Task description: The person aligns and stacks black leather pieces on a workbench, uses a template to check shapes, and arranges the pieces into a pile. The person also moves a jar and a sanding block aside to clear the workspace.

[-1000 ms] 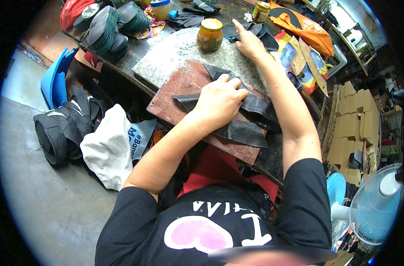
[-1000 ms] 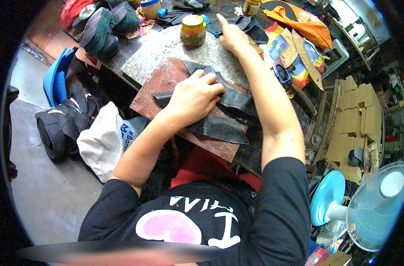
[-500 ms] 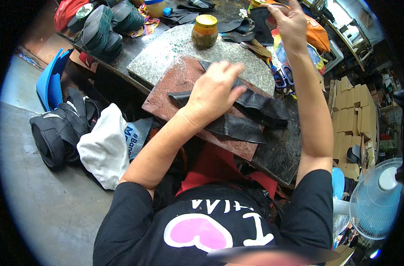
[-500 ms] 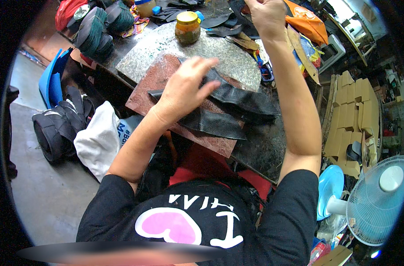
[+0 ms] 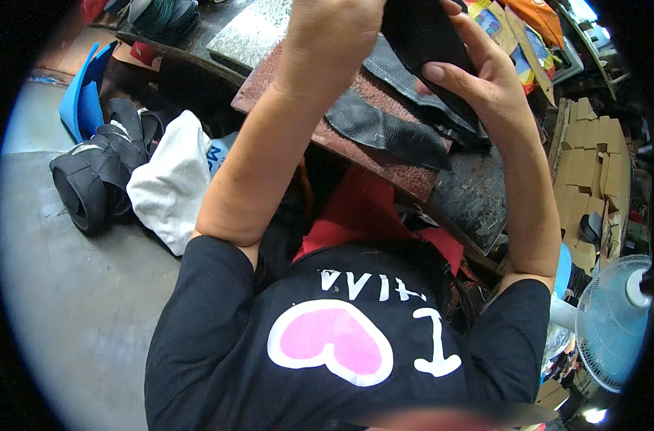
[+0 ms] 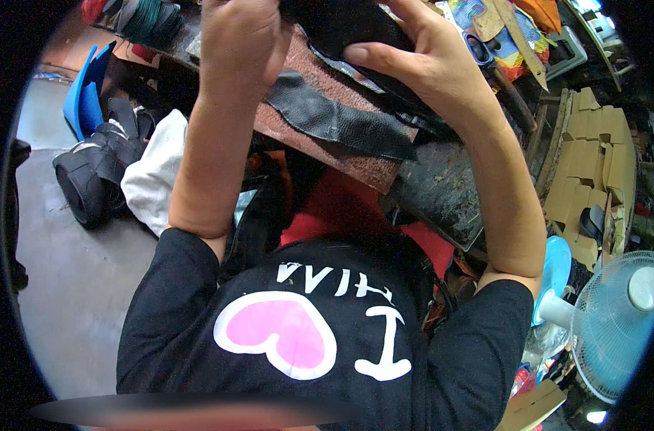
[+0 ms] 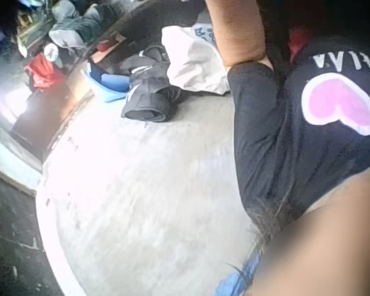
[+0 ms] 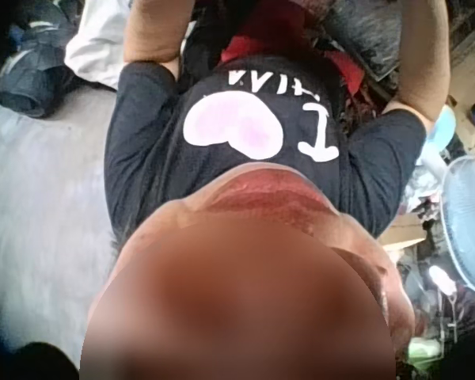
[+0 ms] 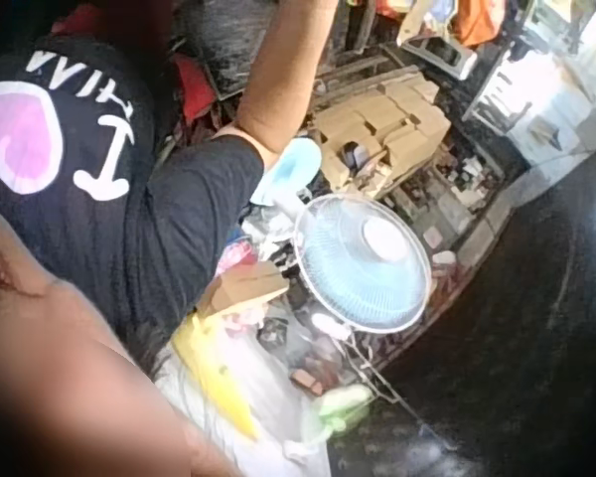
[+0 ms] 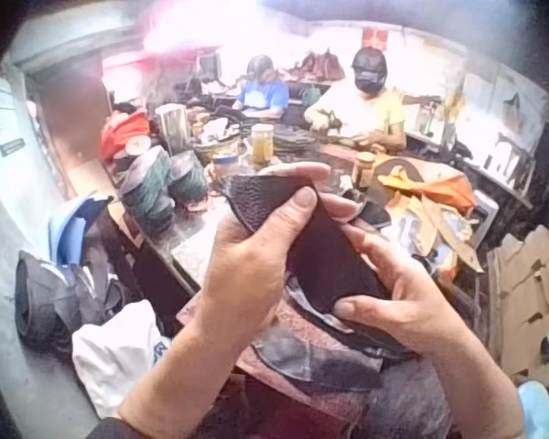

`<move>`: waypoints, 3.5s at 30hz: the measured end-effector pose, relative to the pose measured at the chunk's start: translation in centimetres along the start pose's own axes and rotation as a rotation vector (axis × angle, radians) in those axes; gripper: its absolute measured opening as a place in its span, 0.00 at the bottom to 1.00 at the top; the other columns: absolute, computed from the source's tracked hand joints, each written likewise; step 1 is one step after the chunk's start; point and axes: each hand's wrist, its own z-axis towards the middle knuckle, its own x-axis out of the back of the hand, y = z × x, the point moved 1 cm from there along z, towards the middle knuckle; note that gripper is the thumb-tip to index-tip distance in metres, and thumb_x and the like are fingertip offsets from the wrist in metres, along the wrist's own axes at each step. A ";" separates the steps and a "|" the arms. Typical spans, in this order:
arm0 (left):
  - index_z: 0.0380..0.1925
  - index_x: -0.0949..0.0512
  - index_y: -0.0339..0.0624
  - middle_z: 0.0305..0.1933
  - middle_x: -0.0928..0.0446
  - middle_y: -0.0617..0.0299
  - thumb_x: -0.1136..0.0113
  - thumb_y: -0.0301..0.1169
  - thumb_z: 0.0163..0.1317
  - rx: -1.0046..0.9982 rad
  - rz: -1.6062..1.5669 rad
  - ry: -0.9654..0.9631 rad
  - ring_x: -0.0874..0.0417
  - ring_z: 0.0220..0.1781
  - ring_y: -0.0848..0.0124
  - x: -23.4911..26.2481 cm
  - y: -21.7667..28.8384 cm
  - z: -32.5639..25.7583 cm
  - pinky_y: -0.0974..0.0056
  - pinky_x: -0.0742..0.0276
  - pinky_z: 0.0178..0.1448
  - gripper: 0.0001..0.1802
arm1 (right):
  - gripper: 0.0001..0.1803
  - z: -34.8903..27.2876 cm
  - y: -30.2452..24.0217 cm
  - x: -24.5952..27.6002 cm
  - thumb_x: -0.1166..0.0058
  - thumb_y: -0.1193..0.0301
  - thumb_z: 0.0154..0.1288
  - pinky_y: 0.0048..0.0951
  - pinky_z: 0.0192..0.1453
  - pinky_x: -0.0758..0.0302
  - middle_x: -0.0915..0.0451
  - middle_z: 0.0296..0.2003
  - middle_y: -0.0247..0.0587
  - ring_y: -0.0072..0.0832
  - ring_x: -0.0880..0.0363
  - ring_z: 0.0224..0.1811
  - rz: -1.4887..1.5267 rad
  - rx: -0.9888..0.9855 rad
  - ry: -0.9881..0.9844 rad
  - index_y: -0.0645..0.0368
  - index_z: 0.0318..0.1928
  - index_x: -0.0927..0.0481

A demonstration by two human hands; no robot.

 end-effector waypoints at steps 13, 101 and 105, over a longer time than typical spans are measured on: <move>0.50 0.17 0.36 0.37 0.16 0.65 0.33 0.25 0.65 0.126 0.671 0.229 0.17 0.39 0.80 8.6 -1.5 -7.8 0.73 0.20 0.43 0.14 | 0.25 -7.8 2.7 0.3 0.39 0.78 0.67 0.18 0.38 0.28 0.21 0.33 0.28 0.13 0.26 0.34 -0.358 -0.248 0.069 0.59 0.64 0.26; 0.54 0.27 0.32 0.39 0.16 0.59 0.34 0.23 0.63 0.087 0.732 0.318 0.15 0.34 0.71 6.9 0.1 -9.1 0.68 0.18 0.37 0.20 | 0.12 -5.7 1.2 0.7 0.35 0.73 0.65 0.23 0.48 0.23 0.15 0.37 0.35 0.18 0.20 0.40 -0.337 -0.413 -0.064 0.61 0.48 0.16; 0.60 0.27 0.43 0.49 0.24 0.51 0.32 0.25 0.52 -0.342 1.740 0.229 0.24 0.51 0.52 6.1 0.8 -9.1 0.53 0.28 0.59 0.32 | 0.22 -6.1 0.4 -2.0 0.26 0.70 0.51 0.31 0.46 0.21 0.19 0.37 0.41 0.36 0.16 0.41 -1.016 -0.134 -0.061 0.54 0.47 0.18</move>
